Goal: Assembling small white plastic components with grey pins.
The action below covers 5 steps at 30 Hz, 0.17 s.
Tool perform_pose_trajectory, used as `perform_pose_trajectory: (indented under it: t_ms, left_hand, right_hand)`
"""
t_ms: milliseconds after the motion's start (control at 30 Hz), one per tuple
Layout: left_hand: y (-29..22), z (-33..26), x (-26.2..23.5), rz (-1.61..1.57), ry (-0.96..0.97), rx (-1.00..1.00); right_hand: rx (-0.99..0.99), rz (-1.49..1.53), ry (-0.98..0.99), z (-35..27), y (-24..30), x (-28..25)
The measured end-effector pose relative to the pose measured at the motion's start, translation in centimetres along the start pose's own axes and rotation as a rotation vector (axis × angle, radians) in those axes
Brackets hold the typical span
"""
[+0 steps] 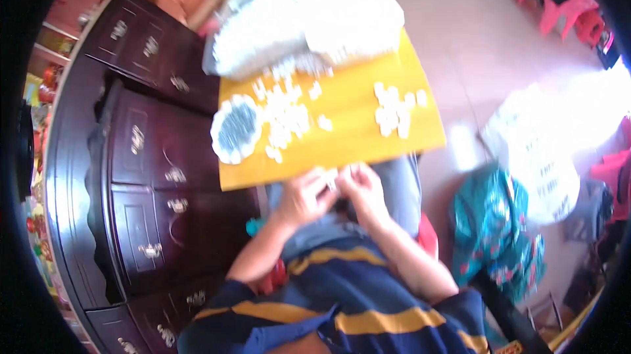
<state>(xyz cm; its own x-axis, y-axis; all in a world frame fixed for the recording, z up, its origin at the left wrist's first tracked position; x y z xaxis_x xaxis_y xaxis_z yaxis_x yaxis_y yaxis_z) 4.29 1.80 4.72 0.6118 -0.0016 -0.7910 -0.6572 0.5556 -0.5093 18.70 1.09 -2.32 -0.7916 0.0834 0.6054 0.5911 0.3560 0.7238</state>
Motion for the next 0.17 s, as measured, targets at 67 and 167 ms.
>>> perform_pose_trajectory:
  t_ms: [67, 167]
  left_hand:
    - [-0.7, 0.5, -0.4, -0.040, 0.018, -0.040]
    - [-0.7, 1.0, -1.2, 0.019, 0.017, 0.061]
  right_hand:
    - [0.030, 0.017, 0.053, 0.1, -1.0, -1.1]
    - [0.094, -0.035, 0.080, 0.5, -1.0, -0.9]
Point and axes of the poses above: each hand's wrist, its own z-axis towards the middle knuckle, its own x-axis out of the palm, y = z × x, the point moved 4 cm from there along z, towards the middle knuckle, and after that the axes turned 1 degree about x, right-handed, at the moved point
